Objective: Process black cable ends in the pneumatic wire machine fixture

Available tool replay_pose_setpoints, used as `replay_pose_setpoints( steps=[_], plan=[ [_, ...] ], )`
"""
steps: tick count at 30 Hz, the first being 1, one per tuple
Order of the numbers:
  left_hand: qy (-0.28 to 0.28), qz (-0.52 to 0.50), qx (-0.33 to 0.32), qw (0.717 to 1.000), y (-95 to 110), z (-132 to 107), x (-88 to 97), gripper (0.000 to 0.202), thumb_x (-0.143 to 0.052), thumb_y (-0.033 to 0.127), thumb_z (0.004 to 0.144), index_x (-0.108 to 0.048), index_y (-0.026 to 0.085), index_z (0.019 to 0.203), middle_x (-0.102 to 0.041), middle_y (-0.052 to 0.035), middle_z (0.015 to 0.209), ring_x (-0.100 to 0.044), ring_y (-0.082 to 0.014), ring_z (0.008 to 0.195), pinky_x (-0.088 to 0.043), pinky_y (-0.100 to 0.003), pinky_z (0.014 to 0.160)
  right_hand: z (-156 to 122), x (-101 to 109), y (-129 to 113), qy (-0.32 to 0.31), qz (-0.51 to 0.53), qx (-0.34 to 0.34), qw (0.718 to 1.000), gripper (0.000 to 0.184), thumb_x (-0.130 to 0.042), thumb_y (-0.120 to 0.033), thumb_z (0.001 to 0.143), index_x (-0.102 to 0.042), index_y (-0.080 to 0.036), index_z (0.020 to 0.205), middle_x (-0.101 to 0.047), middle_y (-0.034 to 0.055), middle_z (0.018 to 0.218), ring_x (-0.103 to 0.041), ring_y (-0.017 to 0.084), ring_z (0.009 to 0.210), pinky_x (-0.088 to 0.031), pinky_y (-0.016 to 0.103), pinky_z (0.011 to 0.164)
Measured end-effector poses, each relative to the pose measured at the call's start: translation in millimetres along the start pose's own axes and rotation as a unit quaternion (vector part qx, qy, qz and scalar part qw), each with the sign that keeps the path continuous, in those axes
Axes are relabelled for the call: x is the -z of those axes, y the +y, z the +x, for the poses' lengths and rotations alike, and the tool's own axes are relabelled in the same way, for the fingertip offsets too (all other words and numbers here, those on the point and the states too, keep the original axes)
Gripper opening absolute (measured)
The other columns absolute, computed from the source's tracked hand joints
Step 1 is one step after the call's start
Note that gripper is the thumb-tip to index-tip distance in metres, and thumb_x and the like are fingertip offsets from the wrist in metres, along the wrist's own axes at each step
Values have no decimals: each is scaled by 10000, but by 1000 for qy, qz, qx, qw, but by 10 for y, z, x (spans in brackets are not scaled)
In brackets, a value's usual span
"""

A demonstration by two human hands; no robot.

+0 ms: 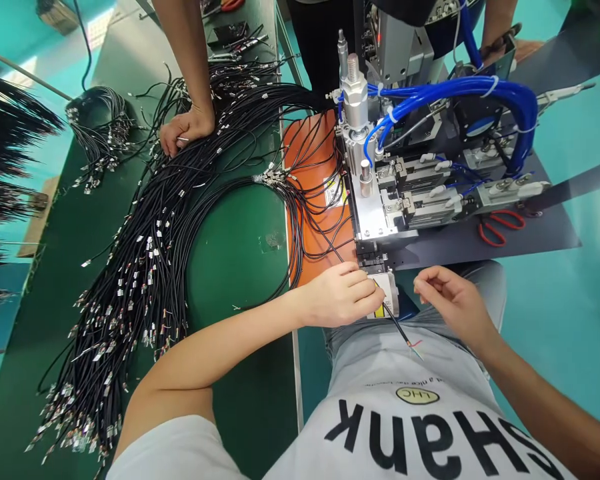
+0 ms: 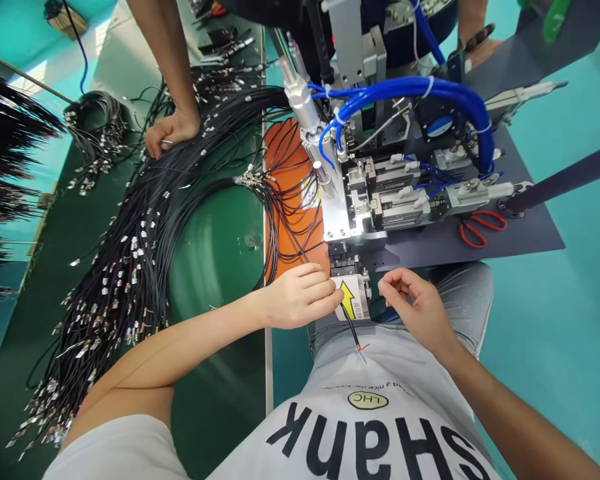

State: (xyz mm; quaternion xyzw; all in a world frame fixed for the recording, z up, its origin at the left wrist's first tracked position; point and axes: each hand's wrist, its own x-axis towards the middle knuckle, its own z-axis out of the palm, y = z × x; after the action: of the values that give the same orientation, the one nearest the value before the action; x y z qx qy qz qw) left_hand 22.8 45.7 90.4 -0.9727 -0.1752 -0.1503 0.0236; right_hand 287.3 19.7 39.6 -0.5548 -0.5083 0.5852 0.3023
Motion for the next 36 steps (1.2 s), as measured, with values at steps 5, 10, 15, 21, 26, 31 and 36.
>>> replay_pose_setpoints(
  steps=[5, 10, 15, 21, 26, 31, 36],
  plan=[
    [6, -18, -5, 1000, 77, -24, 11, 136, -506, 181, 964, -639, 159, 984, -630, -21, 751, -567, -141, 685, -445, -323, 689, 35, -49, 5, -4, -8, 7, 1000, 227, -648, -454, 901, -648, -227, 896, -611, 28, 788, -561, 174, 713, -476, 307, 671],
    [-4, -59, -10, 998, 141, -123, -55, 148, -511, 191, 962, -629, 173, 1050, -632, -19, 764, -580, -139, 701, -438, -312, 678, 44, -73, -29, -3, -14, 3, 1000, 201, -640, -436, 909, -645, -236, 883, -610, 19, 790, -566, 165, 712, -465, 296, 661],
    [-9, -71, 234, 970, 238, -408, -70, 188, -457, 168, 972, -588, 150, 1106, -610, -21, 736, -558, -135, 651, -429, -280, 608, 70, -110, -14, 2, -10, 15, 1000, 199, -631, -421, 911, -664, -227, 939, -639, 30, 808, -578, 168, 705, -480, 307, 654],
    [-2, 15, 319, 948, 308, -541, -129, 188, -530, 162, 943, -585, 127, 1120, -626, -35, 749, -568, -150, 650, -447, -283, 617, 174, -373, -181, -28, -48, 71, 996, 338, -727, -380, 834, -683, -241, 1139, -707, 53, 980, -586, 152, 702, -474, 321, 654],
    [7, 79, 285, 955, 342, -477, -202, 217, -546, 157, 934, -584, 122, 1144, -612, -21, 695, -552, -157, 601, -405, -300, 576, 245, -502, -387, -49, -17, 71, 996, 258, -731, -397, 832, -713, -217, 1016, -701, 36, 839, -595, 153, 692, -459, 302, 623],
    [-10, -34, 329, 944, 313, -255, -209, 227, -541, 209, 944, -573, 142, 1159, -664, -78, 874, -620, -197, 787, -473, -324, 691, 241, -490, -412, -22, -30, 99, 994, 142, -661, -336, 884, -712, -213, 932, -691, 32, 811, -595, 155, 692, -475, 305, 631],
    [42, -279, 402, 871, 252, 58, -277, 147, -533, 276, 966, -569, 162, 1051, -654, -58, 904, -615, -168, 821, -516, -301, 740, 213, -389, -361, -8, -53, 111, 992, 136, -692, -342, 858, -714, -229, 930, -679, 30, 822, -588, 161, 703, -468, 309, 635]
  ],
)
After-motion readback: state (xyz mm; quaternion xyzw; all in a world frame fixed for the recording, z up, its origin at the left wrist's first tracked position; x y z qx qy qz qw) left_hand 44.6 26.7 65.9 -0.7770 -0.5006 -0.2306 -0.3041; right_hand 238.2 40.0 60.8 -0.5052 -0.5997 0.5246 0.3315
